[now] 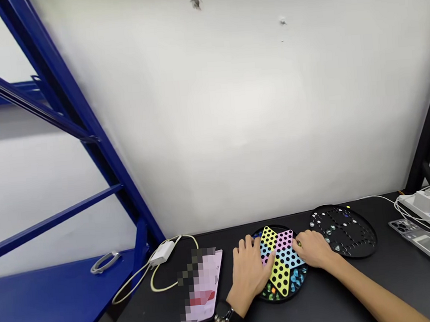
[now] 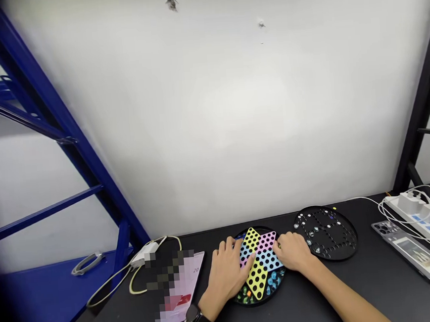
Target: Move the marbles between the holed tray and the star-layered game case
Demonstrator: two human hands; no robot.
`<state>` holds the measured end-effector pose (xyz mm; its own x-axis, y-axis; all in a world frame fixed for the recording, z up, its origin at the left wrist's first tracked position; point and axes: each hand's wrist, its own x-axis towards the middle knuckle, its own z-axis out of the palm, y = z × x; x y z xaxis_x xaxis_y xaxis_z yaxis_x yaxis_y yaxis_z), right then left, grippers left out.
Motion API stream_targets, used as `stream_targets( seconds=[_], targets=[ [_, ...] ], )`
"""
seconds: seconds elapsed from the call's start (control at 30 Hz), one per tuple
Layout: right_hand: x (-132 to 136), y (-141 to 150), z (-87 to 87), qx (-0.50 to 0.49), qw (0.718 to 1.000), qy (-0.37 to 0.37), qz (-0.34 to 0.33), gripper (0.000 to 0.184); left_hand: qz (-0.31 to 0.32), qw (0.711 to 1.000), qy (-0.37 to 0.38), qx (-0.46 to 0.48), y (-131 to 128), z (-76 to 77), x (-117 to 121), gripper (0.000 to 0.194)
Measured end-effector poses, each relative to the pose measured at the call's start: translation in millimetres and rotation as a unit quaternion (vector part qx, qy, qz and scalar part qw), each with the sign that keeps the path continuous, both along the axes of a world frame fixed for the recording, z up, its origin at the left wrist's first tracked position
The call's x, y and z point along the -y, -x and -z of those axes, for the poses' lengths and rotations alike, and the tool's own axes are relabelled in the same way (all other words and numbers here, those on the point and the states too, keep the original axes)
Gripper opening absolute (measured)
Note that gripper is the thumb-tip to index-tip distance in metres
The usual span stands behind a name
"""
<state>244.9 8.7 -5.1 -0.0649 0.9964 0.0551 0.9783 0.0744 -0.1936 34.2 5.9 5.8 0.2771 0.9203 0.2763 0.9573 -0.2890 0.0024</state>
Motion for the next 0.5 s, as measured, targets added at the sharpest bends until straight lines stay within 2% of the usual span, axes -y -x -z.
stream_targets(
  seconds=[0.5],
  targets=[
    [-0.6, -1.1, -2.7, 0.024, 0.999, 0.015, -0.025, 0.051, 0.004, 1.000, -0.020, 0.001, 0.5, 2.3, -0.6, 0.046]
  ],
)
